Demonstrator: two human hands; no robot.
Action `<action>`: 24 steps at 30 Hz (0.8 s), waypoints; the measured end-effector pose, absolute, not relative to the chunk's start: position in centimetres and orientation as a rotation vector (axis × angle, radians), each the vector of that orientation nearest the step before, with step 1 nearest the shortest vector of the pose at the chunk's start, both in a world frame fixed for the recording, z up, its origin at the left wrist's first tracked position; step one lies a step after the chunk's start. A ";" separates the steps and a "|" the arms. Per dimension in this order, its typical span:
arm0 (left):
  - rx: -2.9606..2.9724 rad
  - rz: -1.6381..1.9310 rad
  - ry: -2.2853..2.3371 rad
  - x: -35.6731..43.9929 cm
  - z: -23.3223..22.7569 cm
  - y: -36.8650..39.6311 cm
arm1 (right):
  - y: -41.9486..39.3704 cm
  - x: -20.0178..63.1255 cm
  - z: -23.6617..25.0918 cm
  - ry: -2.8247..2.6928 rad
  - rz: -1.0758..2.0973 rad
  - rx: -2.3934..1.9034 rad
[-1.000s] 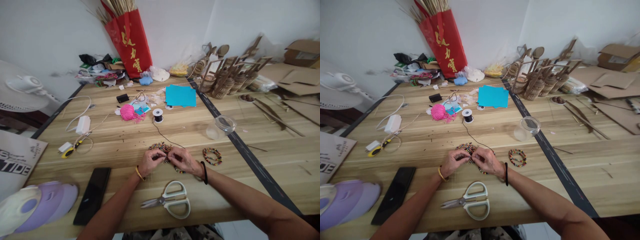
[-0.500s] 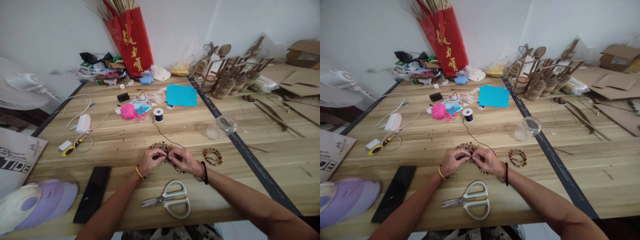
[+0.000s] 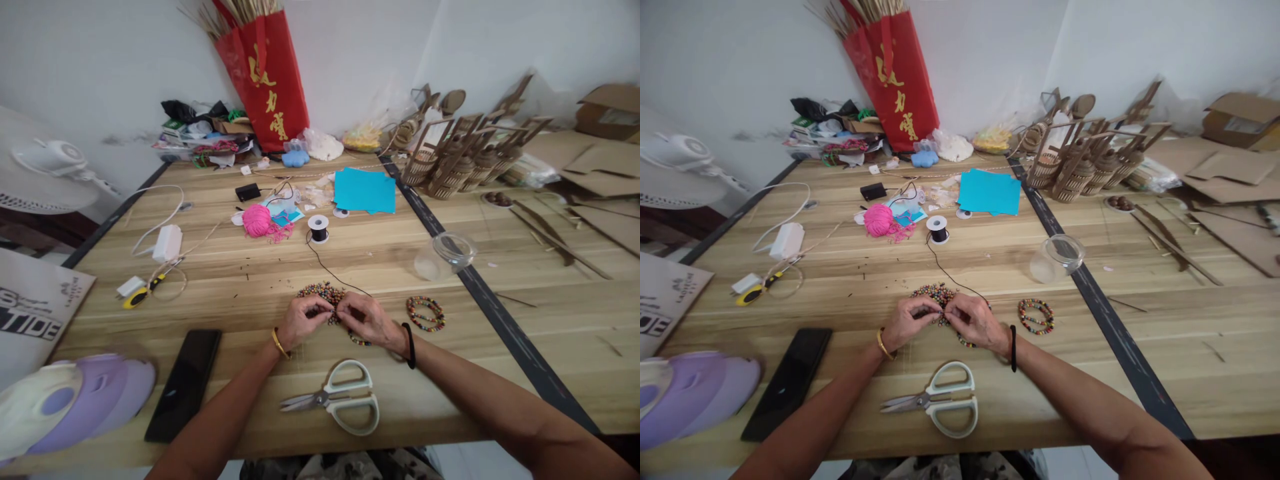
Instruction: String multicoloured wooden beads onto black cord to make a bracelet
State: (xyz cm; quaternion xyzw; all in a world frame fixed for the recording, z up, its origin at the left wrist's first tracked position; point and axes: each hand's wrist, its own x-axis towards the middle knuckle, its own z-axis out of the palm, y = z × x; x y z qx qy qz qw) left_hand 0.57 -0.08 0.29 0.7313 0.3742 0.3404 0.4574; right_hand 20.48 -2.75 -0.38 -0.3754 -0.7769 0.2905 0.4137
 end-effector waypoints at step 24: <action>1.807 0.858 0.938 0.5 -0.1 0.1 | -2.8 20.4 -0.5 -1.968 0.735 -0.987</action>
